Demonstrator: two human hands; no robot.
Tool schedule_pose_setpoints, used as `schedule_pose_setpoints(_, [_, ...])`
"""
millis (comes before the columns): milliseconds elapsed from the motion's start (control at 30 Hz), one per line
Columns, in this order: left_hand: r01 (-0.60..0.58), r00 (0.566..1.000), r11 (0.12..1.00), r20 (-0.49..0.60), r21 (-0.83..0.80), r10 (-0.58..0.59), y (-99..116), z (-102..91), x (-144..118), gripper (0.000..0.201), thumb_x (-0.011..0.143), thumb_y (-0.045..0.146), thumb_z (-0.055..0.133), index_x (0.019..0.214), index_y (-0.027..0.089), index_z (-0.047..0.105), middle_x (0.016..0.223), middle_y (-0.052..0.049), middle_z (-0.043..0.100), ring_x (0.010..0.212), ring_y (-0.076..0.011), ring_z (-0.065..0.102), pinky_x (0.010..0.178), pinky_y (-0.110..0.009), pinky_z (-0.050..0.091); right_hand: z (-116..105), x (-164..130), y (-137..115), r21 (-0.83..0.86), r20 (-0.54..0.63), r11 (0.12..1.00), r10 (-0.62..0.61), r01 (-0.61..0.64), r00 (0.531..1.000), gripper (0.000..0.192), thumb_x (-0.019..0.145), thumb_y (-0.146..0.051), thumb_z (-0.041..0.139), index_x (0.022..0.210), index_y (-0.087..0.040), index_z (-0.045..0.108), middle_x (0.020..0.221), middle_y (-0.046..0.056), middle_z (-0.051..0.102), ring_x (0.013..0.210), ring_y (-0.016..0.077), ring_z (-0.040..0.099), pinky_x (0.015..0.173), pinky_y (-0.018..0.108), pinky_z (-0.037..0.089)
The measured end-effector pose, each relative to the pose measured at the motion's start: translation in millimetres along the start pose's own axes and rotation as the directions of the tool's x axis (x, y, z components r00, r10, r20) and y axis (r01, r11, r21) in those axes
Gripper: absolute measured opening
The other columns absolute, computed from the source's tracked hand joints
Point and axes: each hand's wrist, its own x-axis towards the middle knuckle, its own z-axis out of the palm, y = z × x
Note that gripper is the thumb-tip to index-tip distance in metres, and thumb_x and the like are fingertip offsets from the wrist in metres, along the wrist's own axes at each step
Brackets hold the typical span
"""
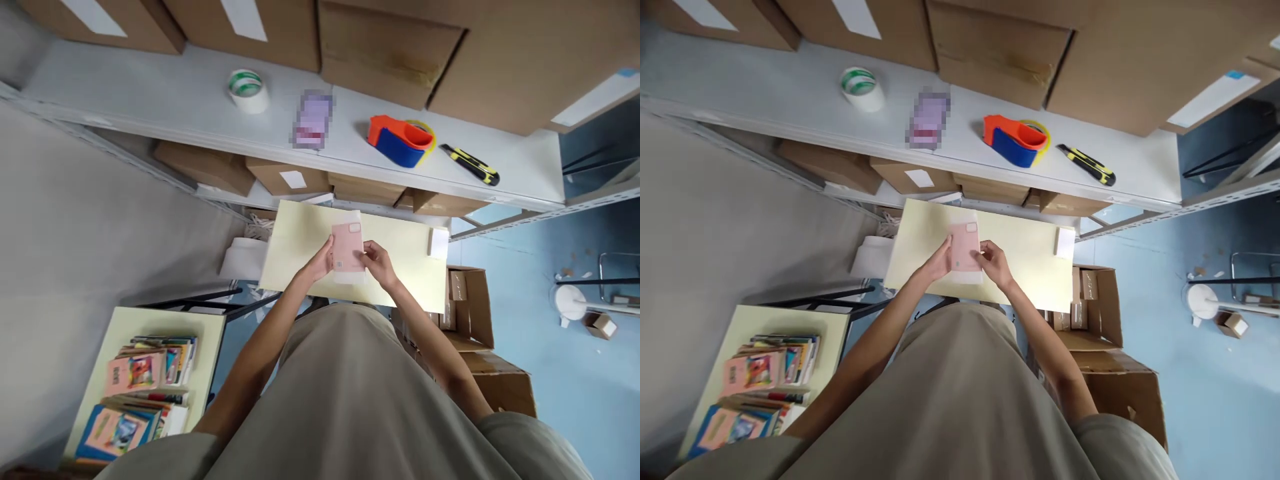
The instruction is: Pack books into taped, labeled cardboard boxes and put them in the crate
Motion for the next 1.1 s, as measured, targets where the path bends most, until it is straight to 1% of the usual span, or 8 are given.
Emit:
schedule_pose_setpoints(133, [-0.250,0.966,0.962,0.034,-0.107,0.255,52.5,-41.4,-50.5,0.084,0.073,0.090,0.092,0.117,0.018,0.087,0.123,-0.016,0.088,0.130,-0.0410,0.078,0.113,-0.052,0.063,56.3,11.8,-36.4,0.073,0.065,0.995,-0.077,0.072,0.995,0.051,0.084,-0.067,0.096,0.102,-0.027,0.071,0.095,0.002,0.079,0.079,0.0181,0.066,0.072,0.032,0.055])
schedule_pose_setpoints(267, [-0.396,0.915,0.918,-0.068,0.036,0.397,83.6,-75.2,-90.0,0.066,0.068,0.069,0.106,0.104,0.018,0.089,0.108,-0.011,0.089,0.110,-0.0337,0.082,0.101,-0.044,0.064,94.1,19.5,-36.6,0.046,0.033,0.996,-0.083,0.081,0.996,0.054,0.084,-0.072,0.095,0.106,-0.027,0.074,0.098,0.003,0.080,0.082,0.0195,0.069,0.074,0.034,0.058])
schedule_pose_setpoints(500, [-0.456,0.800,0.833,-0.265,0.314,0.538,88.9,-122.1,-120.4,0.069,0.066,0.083,0.097,0.085,0.018,0.085,0.086,-0.005,0.082,0.095,-0.0276,0.074,0.086,-0.035,0.059,153.1,31.5,-6.2,-0.084,-0.006,0.996,-0.041,0.040,0.999,0.064,0.083,-0.080,0.089,0.114,-0.026,0.076,0.097,0.005,0.080,0.085,0.0229,0.072,0.075,0.039,0.063])
schedule_pose_setpoints(633, [-0.476,0.743,0.782,-0.292,0.402,0.602,92.0,-142.3,-131.3,0.061,0.079,0.080,0.088,0.085,0.019,0.083,0.081,-0.002,0.078,0.083,-0.0229,0.070,0.079,-0.031,0.055,184.3,30.6,-10.4,-0.232,-0.131,0.961,-0.181,0.148,0.975,0.061,0.093,-0.076,0.081,0.127,-0.025,0.078,0.133,0.015,0.082,0.116,0.0307,0.079,0.097,0.048,0.069])
schedule_pose_setpoints(767, [-0.444,0.682,0.711,-0.310,0.545,0.663,97.8,-142.1,-145.0,0.049,0.092,0.067,0.080,0.080,0.019,0.081,0.072,0.000,0.072,0.077,-0.0205,0.066,0.073,-0.029,0.052,223.2,21.6,-20.3,-0.244,-0.051,0.948,-0.221,0.202,0.974,0.067,0.100,-0.076,0.074,0.145,-0.026,0.077,0.159,0.016,0.073,0.146,0.0354,0.070,0.116,0.053,0.065])
schedule_pose_setpoints(867, [-0.448,0.656,0.681,-0.304,0.579,0.690,99.8,-127.8,-155.7,0.036,0.096,0.055,0.079,0.093,0.021,0.087,0.091,-0.004,0.082,0.089,-0.0254,0.074,0.081,-0.032,0.059,253.3,15.9,-24.9,-0.152,0.002,0.978,-0.147,0.145,0.989,0.076,0.098,-0.080,0.075,0.152,-0.027,0.075,0.158,0.012,0.074,0.148,0.0358,0.069,0.117,0.050,0.065])
schedule_pose_setpoints(967, [-0.517,0.638,0.645,-0.248,0.563,0.729,100.1,-113.2,-167.0,0.034,0.090,0.046,0.088,0.118,0.026,0.090,0.136,-0.009,0.084,0.129,-0.0368,0.074,0.111,-0.046,0.062,272.3,14.0,-30.3,-0.124,-0.028,0.987,-0.108,0.104,0.994,0.075,0.095,-0.078,0.081,0.148,-0.027,0.077,0.139,0.009,0.082,0.134,0.0338,0.074,0.111,0.046,0.067])
schedule_pose_setpoints(1100, [-0.556,0.721,0.637,-0.072,0.534,0.689,100.2,-106.7,-184.8,0.062,0.084,0.040,0.094,0.144,0.030,0.083,0.169,-0.009,0.066,0.162,-0.0427,0.053,0.136,-0.059,0.047,271.1,16.6,-37.3,-0.077,-0.094,0.990,-0.122,0.115,0.988,0.063,0.094,-0.079,0.079,0.129,-0.026,0.081,0.118,0.007,0.083,0.120,0.0321,0.074,0.097,0.040,0.065])
